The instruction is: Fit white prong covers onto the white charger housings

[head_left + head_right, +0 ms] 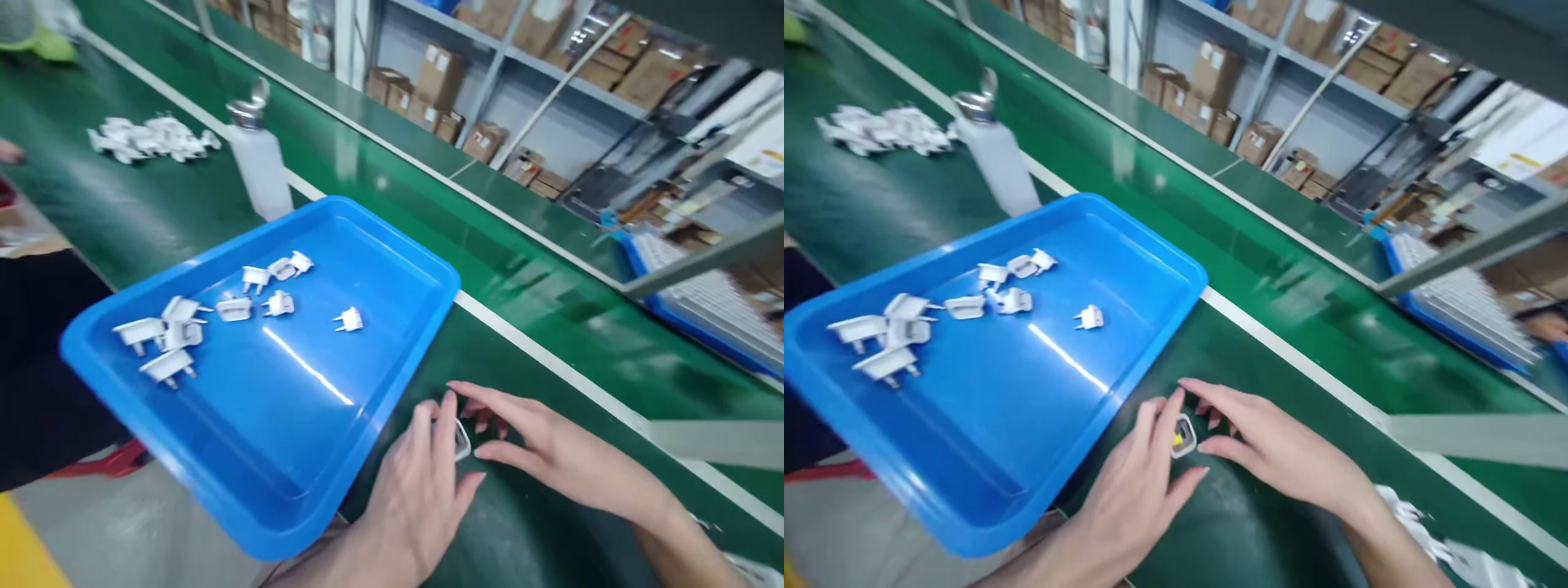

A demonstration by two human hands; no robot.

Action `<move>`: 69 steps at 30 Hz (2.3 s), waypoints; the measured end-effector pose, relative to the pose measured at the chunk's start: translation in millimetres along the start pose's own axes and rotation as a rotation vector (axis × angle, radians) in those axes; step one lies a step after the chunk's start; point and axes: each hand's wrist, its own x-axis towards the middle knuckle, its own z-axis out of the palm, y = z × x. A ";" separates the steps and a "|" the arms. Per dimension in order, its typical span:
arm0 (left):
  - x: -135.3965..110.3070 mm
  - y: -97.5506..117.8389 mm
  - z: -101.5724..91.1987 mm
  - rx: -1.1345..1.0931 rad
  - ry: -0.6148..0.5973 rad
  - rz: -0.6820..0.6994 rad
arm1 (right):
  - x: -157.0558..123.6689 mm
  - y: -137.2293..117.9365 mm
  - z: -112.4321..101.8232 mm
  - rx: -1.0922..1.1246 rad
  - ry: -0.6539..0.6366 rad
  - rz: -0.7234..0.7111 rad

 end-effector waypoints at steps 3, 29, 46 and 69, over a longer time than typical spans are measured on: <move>5.9 3.9 0.6 0.028 -0.078 -0.009 | 17.8 -19.8 -21.0 -0.037 0.101 -0.012; 7.5 -0.6 1.7 -0.023 -0.063 0.206 | -43.5 -25.3 54.8 0.454 0.624 0.115; -5.7 12.0 6.2 -0.015 -0.004 0.172 | -50.6 -41.2 73.5 -0.099 0.597 0.055; -6.8 0.5 0.6 -0.251 -0.182 0.126 | -53.9 -37.5 80.8 -0.032 0.622 0.041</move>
